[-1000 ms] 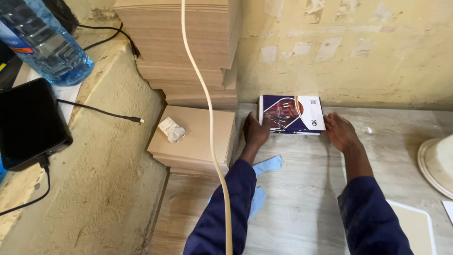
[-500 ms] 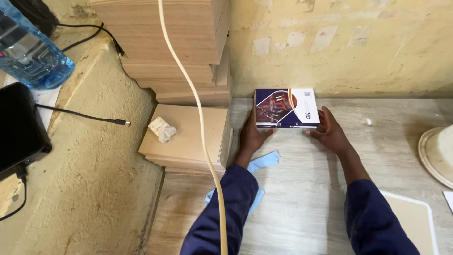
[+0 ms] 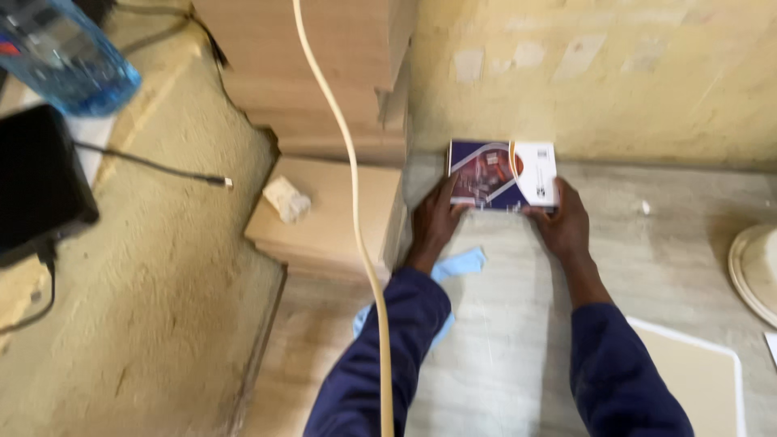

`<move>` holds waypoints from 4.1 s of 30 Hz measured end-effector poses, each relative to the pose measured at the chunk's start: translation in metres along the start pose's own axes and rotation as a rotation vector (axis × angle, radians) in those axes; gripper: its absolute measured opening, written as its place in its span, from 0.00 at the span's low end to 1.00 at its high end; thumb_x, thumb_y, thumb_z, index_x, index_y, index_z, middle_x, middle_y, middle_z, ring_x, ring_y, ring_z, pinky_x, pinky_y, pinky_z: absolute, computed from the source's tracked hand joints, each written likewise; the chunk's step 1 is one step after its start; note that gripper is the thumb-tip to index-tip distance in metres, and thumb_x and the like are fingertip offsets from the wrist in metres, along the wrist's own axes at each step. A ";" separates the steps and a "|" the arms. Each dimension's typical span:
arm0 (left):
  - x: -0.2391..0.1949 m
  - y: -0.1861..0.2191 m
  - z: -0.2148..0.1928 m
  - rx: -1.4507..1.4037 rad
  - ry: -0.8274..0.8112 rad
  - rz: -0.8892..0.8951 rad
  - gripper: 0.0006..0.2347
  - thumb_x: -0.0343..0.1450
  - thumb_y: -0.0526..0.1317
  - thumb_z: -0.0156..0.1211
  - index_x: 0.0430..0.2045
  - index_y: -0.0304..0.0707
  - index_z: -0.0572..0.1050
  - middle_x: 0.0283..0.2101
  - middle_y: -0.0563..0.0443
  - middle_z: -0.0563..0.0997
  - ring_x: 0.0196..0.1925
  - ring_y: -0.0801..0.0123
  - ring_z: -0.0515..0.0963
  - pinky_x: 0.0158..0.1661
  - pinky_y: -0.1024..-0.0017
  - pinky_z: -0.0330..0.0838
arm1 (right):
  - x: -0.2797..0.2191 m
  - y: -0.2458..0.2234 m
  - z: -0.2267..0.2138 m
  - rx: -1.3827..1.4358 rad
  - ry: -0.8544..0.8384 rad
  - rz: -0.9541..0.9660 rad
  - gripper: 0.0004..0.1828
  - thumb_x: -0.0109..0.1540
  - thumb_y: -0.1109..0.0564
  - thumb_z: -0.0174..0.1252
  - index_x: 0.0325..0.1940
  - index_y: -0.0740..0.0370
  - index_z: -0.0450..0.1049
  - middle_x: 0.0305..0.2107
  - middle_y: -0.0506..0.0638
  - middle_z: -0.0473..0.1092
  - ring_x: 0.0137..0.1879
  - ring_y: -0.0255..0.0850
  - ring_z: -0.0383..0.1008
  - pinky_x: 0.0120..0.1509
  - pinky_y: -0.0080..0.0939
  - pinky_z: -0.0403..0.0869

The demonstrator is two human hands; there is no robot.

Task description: The person wipes the surface of a white rectangular frame with a blue cloth. They then place the frame on a stack of similar frames and repeat the process with another frame.

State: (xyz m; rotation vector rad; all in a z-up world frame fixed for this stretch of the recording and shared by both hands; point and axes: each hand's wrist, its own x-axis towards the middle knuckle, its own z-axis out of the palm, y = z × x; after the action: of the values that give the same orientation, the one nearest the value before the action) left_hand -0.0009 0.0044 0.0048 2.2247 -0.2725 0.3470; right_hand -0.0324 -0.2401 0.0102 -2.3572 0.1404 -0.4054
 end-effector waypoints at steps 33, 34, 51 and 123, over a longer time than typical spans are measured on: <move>-0.233 0.104 0.062 -0.332 -0.389 0.283 0.05 0.73 0.45 0.67 0.40 0.58 0.84 0.47 0.61 0.88 0.48 0.63 0.87 0.50 0.64 0.77 | -0.123 -0.051 -0.197 0.437 -0.195 0.454 0.26 0.68 0.55 0.58 0.69 0.70 0.73 0.53 0.62 0.77 0.56 0.52 0.79 0.56 0.52 0.77; -0.277 0.131 0.065 -0.402 -0.574 0.481 0.08 0.73 0.41 0.66 0.45 0.54 0.84 0.52 0.54 0.88 0.52 0.54 0.87 0.53 0.57 0.77 | -0.153 -0.067 -0.219 0.520 -0.175 0.402 0.25 0.69 0.58 0.53 0.70 0.72 0.71 0.57 0.67 0.77 0.58 0.57 0.78 0.62 0.55 0.77; -0.373 0.198 0.140 0.309 -0.454 0.922 0.08 0.66 0.28 0.70 0.18 0.40 0.78 0.30 0.49 0.76 0.31 0.58 0.76 0.23 0.66 0.64 | -0.527 0.154 -0.168 0.962 0.184 0.899 0.23 0.78 0.65 0.42 0.72 0.87 0.67 0.58 0.85 0.71 0.57 0.78 0.72 0.59 0.76 0.71; -0.357 0.031 -0.091 0.457 -0.103 0.206 0.32 0.65 0.40 0.59 0.70 0.43 0.70 0.55 0.39 0.75 0.58 0.44 0.72 0.65 0.46 0.61 | -0.372 -0.073 0.030 -0.671 -0.069 -0.431 0.30 0.66 0.34 0.56 0.60 0.57 0.78 0.65 0.58 0.73 0.69 0.65 0.73 0.81 0.64 0.61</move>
State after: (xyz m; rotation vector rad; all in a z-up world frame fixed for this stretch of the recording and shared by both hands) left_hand -0.3589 0.0839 -0.0388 2.6764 -0.5238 0.4405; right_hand -0.3747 -0.0881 -0.0527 -3.0675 -0.3212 -0.5420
